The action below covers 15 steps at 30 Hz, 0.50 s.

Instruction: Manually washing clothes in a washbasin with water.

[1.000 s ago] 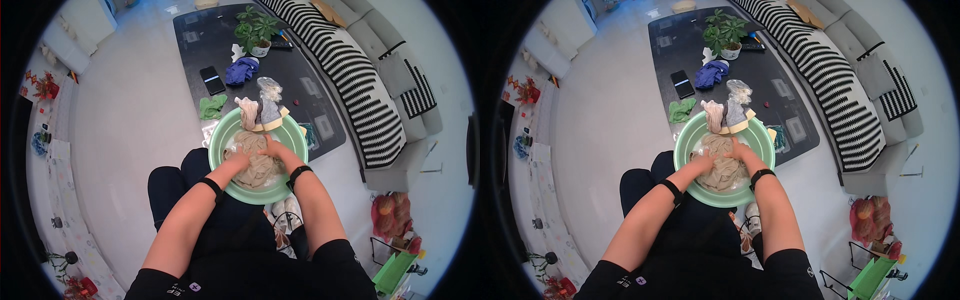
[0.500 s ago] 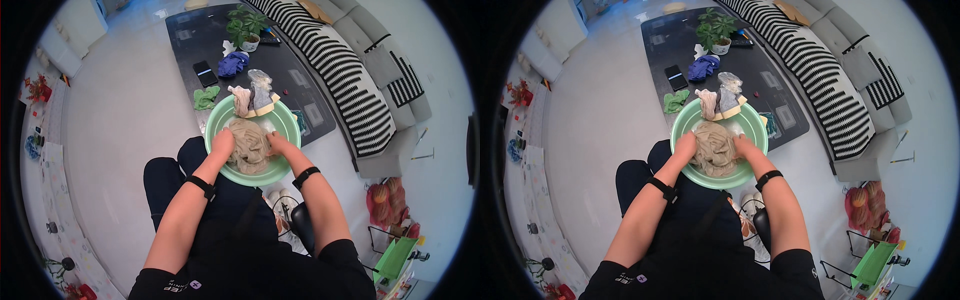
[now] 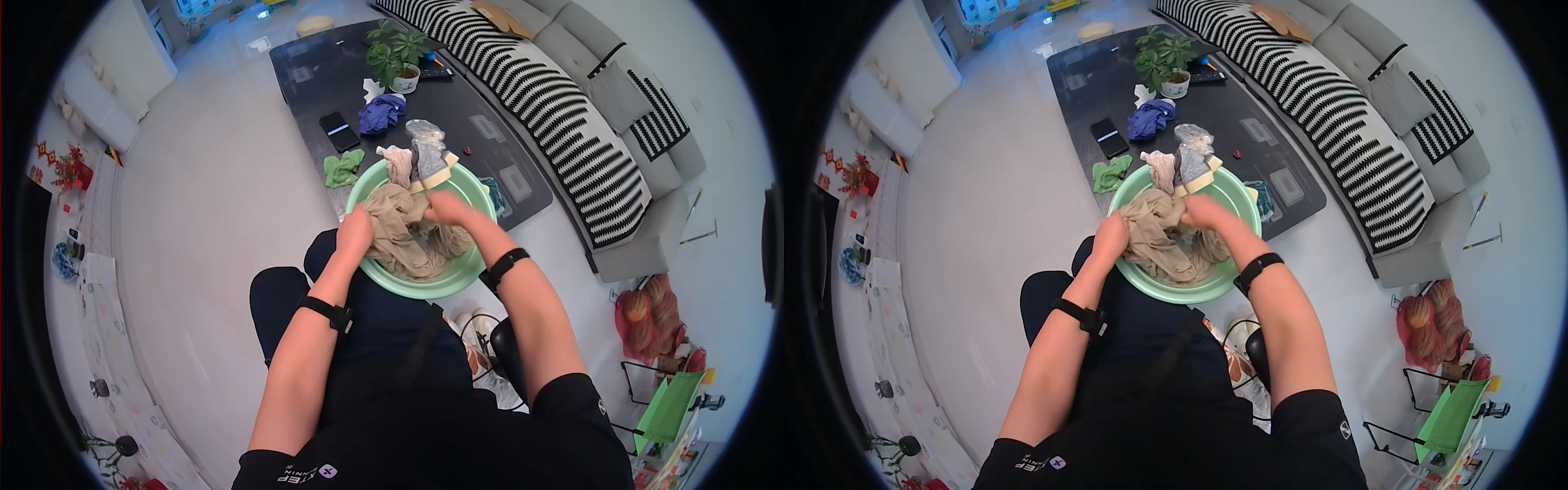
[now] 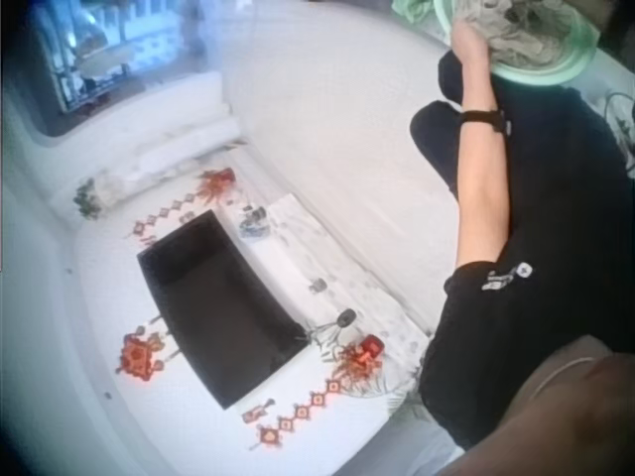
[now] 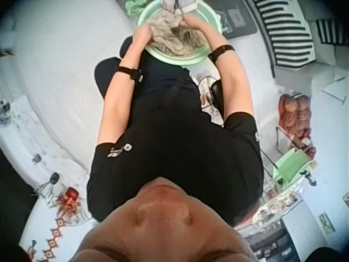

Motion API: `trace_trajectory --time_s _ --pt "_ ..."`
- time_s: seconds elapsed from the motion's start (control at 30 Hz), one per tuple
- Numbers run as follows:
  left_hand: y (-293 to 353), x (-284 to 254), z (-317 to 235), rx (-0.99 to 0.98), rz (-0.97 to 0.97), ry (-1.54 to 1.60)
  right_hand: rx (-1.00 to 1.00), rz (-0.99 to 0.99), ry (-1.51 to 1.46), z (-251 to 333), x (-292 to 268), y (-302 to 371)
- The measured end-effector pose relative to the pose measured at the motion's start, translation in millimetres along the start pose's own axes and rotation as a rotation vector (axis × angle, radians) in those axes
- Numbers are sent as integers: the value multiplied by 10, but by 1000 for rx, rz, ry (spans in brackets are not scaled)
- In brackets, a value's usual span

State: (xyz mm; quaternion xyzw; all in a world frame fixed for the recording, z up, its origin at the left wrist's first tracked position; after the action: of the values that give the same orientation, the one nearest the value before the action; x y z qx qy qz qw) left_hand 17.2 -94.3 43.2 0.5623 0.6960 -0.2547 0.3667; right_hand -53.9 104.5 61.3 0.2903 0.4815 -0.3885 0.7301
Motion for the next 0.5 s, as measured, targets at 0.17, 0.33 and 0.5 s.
trace_trajectory --time_s 0.17,0.33,0.5 --pt "42 31 -109 15 36 -74 119 -181 -190 345 -938 25" --pt "73 -39 -293 39 144 -153 125 -312 -183 596 -1271 175" --pt "-22 -39 -524 600 -164 286 181 -440 -353 742 -1268 212"
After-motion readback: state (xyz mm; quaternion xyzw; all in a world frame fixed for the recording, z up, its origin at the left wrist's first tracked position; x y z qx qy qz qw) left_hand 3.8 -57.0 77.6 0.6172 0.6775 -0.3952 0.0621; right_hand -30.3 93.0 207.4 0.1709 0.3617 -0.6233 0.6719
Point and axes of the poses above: each hand's wrist, its own y-axis away from the middle knuckle, its own x-axis out of the palm, z = x × y, the point moved 2 cm from there along -y, towards the middle knuckle, and after that the axes turned 8 degrees about -z, right-handed, at the moved point
